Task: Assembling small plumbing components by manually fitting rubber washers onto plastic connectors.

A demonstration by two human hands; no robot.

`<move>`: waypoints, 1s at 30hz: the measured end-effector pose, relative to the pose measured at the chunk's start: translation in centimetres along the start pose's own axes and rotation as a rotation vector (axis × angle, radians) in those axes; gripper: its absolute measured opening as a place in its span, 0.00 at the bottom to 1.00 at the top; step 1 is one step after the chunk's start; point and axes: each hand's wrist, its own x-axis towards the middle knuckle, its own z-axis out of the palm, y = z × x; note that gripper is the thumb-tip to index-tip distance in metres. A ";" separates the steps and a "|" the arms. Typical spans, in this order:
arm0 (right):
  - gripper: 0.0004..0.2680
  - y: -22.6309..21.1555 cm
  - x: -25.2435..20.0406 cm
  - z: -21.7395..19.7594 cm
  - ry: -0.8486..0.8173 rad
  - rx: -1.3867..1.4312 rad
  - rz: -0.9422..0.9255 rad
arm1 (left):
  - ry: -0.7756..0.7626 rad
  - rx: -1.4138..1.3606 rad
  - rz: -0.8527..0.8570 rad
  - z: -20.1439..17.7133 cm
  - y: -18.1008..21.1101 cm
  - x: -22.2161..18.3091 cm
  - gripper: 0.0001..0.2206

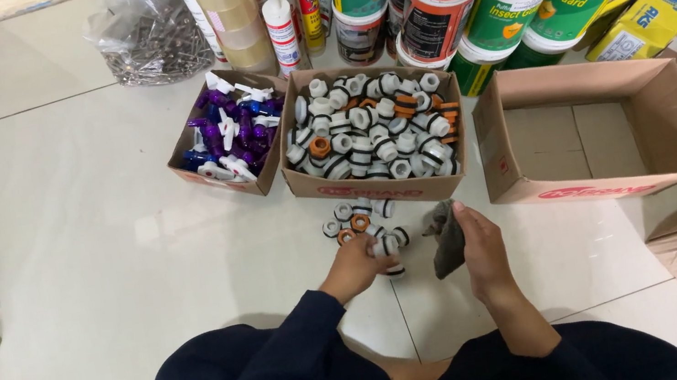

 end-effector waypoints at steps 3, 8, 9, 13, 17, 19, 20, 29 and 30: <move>0.18 -0.2 -0.3 0.6 -0.151 -0.147 -0.147 | -0.001 -0.435 0.146 2.6 0.8 -0.7 0.26; 0.11 0.8 -1.9 2.7 -0.316 -0.365 -0.417 | 0.053 -0.374 0.269 3.2 2.6 -2.7 0.19; 0.11 1.1 -2.0 2.6 -0.238 -0.353 -0.396 | 0.017 -0.372 0.290 3.9 1.8 -2.4 0.20; 0.12 2.4 0.8 0.4 -0.098 -0.242 -0.216 | -0.051 -0.614 0.338 3.9 3.8 -3.2 0.22; 0.11 2.9 1.2 0.4 -0.129 0.402 0.197 | 0.145 -0.472 0.435 2.6 4.2 -2.6 0.22; 0.12 1.8 0.1 1.0 -0.186 0.526 0.341 | 0.220 -0.390 0.453 2.5 3.6 -2.3 0.22; 0.11 1.4 -0.4 1.3 -0.268 0.484 0.316 | 0.254 -0.370 0.450 2.7 3.0 -2.1 0.22; 0.07 2.9 0.9 0.5 -0.196 0.337 0.223 | 0.295 -0.289 0.495 3.1 3.7 -2.7 0.22; 0.08 2.6 0.8 0.5 -0.137 0.350 0.248 | 0.259 -0.348 0.489 3.1 3.7 -2.6 0.24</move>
